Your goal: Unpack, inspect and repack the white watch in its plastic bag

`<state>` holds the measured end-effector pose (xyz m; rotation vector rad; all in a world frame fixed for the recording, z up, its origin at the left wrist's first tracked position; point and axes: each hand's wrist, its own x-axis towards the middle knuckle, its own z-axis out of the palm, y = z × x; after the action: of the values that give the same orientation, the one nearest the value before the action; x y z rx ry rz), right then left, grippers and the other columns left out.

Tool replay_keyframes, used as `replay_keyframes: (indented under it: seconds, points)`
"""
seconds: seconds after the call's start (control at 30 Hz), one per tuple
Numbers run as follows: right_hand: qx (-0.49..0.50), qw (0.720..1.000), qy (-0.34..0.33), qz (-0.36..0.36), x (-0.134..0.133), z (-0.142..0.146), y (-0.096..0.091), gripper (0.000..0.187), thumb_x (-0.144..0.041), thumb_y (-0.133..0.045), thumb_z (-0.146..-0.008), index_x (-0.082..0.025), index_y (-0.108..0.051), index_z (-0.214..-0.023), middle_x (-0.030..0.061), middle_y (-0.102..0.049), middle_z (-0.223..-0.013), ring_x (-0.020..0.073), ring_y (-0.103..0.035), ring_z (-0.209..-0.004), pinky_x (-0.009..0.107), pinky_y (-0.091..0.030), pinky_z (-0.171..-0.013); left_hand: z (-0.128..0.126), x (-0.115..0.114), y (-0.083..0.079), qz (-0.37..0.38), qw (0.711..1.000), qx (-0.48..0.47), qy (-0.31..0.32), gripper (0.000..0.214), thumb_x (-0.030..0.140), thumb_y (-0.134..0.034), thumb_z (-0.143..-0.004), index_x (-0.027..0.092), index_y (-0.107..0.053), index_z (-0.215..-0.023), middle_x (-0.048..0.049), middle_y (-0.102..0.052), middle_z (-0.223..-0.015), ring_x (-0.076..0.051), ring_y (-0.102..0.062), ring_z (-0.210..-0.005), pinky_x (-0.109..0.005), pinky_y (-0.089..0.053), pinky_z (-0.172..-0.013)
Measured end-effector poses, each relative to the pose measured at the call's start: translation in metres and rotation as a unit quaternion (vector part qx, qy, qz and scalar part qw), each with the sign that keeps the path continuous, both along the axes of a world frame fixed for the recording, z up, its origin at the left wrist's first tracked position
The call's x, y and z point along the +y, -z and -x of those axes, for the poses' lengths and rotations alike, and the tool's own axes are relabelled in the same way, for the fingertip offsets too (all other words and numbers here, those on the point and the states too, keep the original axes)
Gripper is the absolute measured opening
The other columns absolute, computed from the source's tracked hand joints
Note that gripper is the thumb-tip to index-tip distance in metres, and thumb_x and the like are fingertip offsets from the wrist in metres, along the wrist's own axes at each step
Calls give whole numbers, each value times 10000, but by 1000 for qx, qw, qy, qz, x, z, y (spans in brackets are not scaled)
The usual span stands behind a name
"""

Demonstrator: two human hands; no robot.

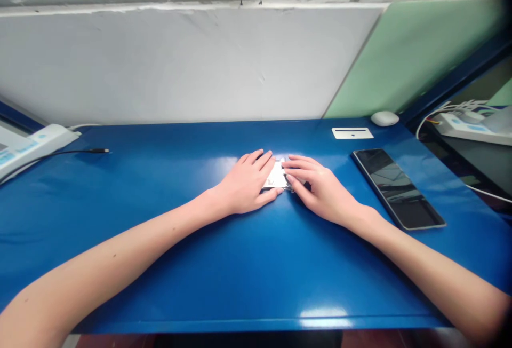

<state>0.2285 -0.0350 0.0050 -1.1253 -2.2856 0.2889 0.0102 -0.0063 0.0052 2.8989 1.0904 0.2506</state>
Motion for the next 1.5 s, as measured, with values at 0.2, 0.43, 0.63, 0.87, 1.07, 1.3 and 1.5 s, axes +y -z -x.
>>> replay_keyframes:
  seconds: [0.2, 0.43, 0.63, 0.87, 1.07, 1.3, 1.5]
  points:
    - [70, 996, 17, 54, 2, -2, 2, 256, -219, -531, -928, -212, -764, -1034, 92, -750, -1126, 299, -627, -1196, 506, -530, -999, -1, 0, -1, 6, 1000, -6, -4, 693, 560, -390, -973, 39, -429, -1428, -214, -426, -1505, -378, -374, -1403, -488, -320, -1134]
    - [82, 994, 22, 66, 4, -3, 4, 235, -195, -554, -905, -208, -769, -996, 83, -763, -1084, 281, -652, -1157, 483, -535, -998, 0, 0, -1, 4, 1000, -2, -2, 701, 557, -398, -974, 30, -422, -1436, -209, -427, -1506, -380, -373, -1403, -481, -317, -1138]
    - [26, 999, -13, 40, 0, -3, 2, 262, -213, -518, -942, -197, -733, -1090, 101, -728, -1180, 298, -593, -1243, 524, -518, -1022, -1, 0, 0, 1, 1000, -3, -4, 692, 557, -387, -976, 38, -425, -1432, -207, -430, -1504, -371, -377, -1404, -475, -316, -1138]
    - [-88, 994, -51, 34, -14, 2, -3, 445, -166, -419, -958, -81, -517, -1383, 194, -471, -1497, 318, -291, -1471, 567, -393, -1136, 1, 0, -1, -9, 1000, -6, 7, 678, 539, -395, -977, 36, -441, -1429, -207, -440, -1496, -384, -395, -1380, -483, -324, -1131]
    - [-68, 993, -51, 84, -11, -2, -6, 435, -239, -485, -947, -113, -539, -1360, 179, -427, -1530, 339, -251, -1479, 580, -375, -1137, 0, -1, -2, 5, 1000, -2, 8, 684, 537, -394, -979, 34, -423, -1443, -213, -414, -1511, -393, -368, -1390, -504, -309, -1137]
    - [-76, 993, -76, 43, -7, 0, -6, 393, -293, -510, -954, -72, -594, -1268, 236, -378, -1544, 315, -286, -1472, 502, -363, -1160, -1, -2, -3, 15, 1000, 9, 3, 676, 502, -382, -989, 17, -388, -1461, -229, -389, -1521, -409, -345, -1400, -519, -294, -1136]
    - [-59, 996, -66, 9, -1, 6, -6, 277, -252, -511, -941, -84, -704, -1047, 239, -458, -1491, 328, -352, -1443, 500, -390, -1141, -1, -2, 0, 13, 1000, -8, 3, 695, 525, -392, -975, 35, -376, -1467, -216, -411, -1510, -398, -357, -1396, -518, -295, -1136]
